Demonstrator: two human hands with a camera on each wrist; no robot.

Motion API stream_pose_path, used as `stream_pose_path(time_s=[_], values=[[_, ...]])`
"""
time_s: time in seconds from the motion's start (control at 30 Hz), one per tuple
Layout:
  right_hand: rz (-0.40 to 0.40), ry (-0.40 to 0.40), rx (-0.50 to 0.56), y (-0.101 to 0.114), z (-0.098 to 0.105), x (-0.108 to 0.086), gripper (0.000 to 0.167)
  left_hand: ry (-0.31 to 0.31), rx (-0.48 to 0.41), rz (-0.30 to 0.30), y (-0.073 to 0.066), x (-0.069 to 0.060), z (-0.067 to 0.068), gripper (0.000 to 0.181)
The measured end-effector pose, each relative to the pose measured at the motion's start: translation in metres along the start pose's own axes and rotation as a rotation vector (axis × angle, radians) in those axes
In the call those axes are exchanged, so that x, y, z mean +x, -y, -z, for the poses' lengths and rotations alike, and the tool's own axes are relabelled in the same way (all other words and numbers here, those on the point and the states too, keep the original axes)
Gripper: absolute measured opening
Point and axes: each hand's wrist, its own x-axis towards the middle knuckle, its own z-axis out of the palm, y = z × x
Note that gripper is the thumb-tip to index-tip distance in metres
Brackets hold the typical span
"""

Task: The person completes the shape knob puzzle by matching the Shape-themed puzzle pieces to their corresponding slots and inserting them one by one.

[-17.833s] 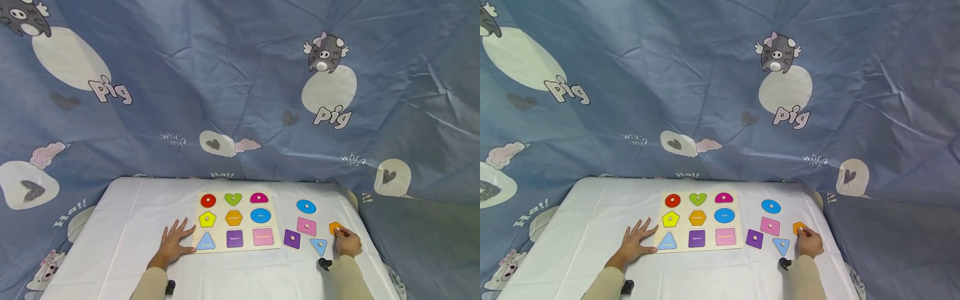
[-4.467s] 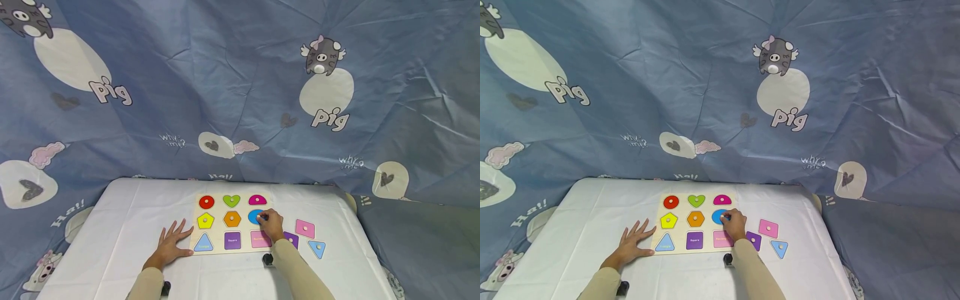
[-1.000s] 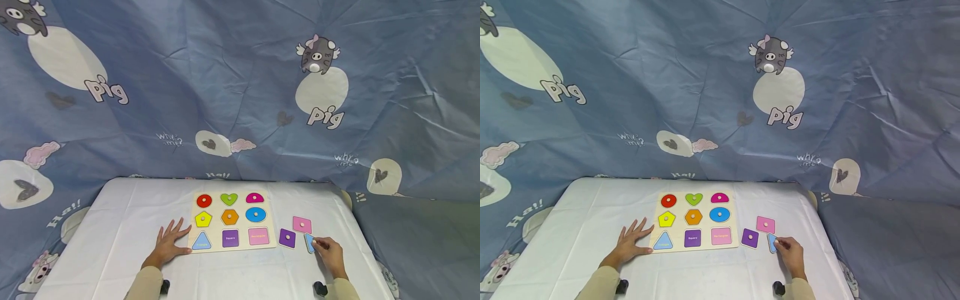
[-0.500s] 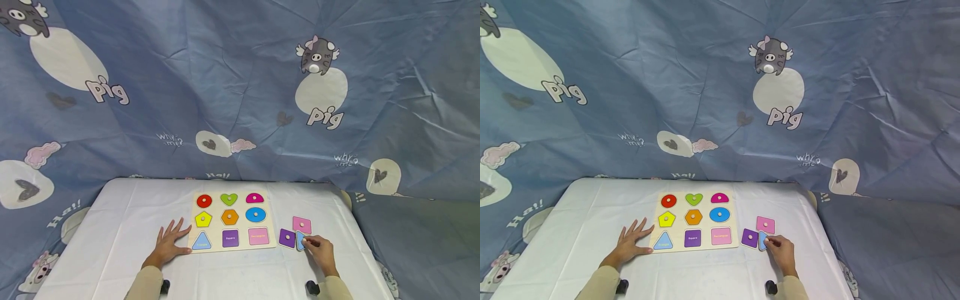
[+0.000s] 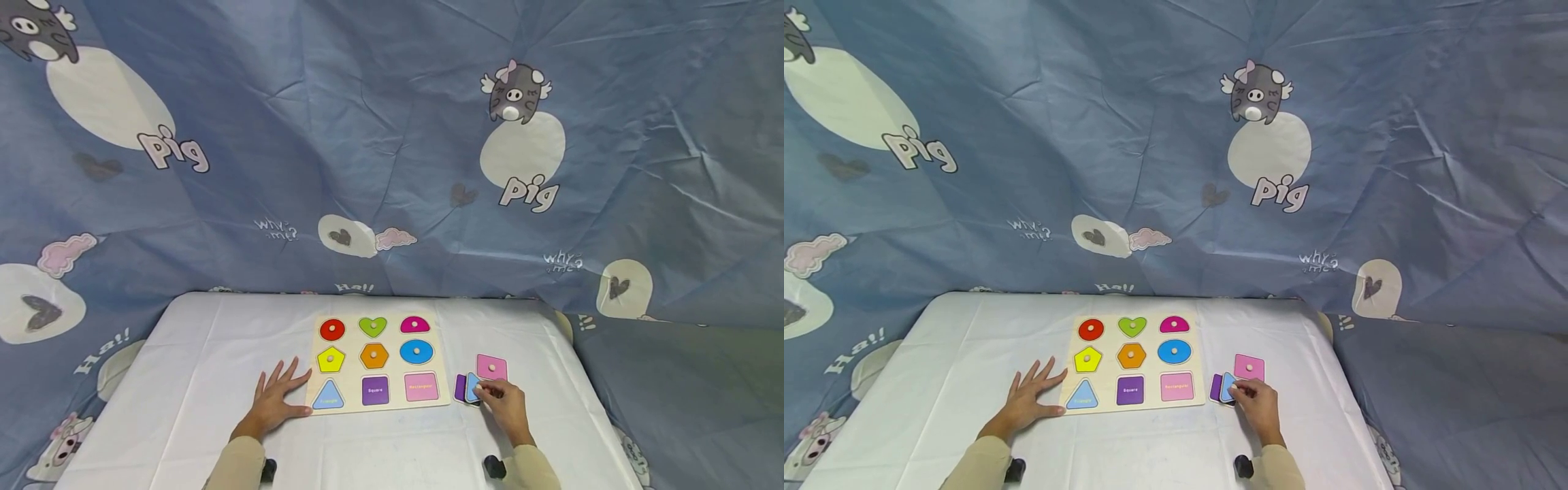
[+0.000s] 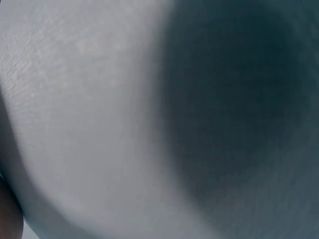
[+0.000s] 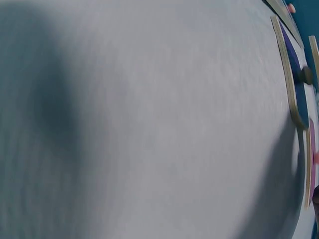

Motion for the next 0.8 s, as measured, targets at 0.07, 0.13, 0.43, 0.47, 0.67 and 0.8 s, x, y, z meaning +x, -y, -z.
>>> stream_pose_path(time_s=[0.07,0.13,0.43,0.47,0.67,0.8], values=[[0.012,0.006,0.007,0.003,-0.004,0.000,0.011,0.001,-0.004,0.006,0.000,0.000,0.000,0.090],[0.025,0.014,0.013,0.006,-0.008,0.001,0.011,0.004,-0.003,0.012,0.000,0.001,0.000,0.090],[0.082,0.054,0.077,0.025,-0.031,0.006,0.009,-0.002,0.001,0.001,0.000,0.000,0.001,0.090],[0.091,0.060,0.087,0.027,-0.034,0.007,0.010,-0.004,0.005,-0.001,-0.001,0.000,0.001,0.090],[0.113,0.098,0.118,0.043,-0.050,0.009,0.012,0.001,0.003,0.006,-0.002,0.000,0.002,0.091],[0.125,0.108,0.113,0.052,-0.061,0.009,0.011,0.001,0.002,0.006,-0.001,0.000,0.001,0.091]])
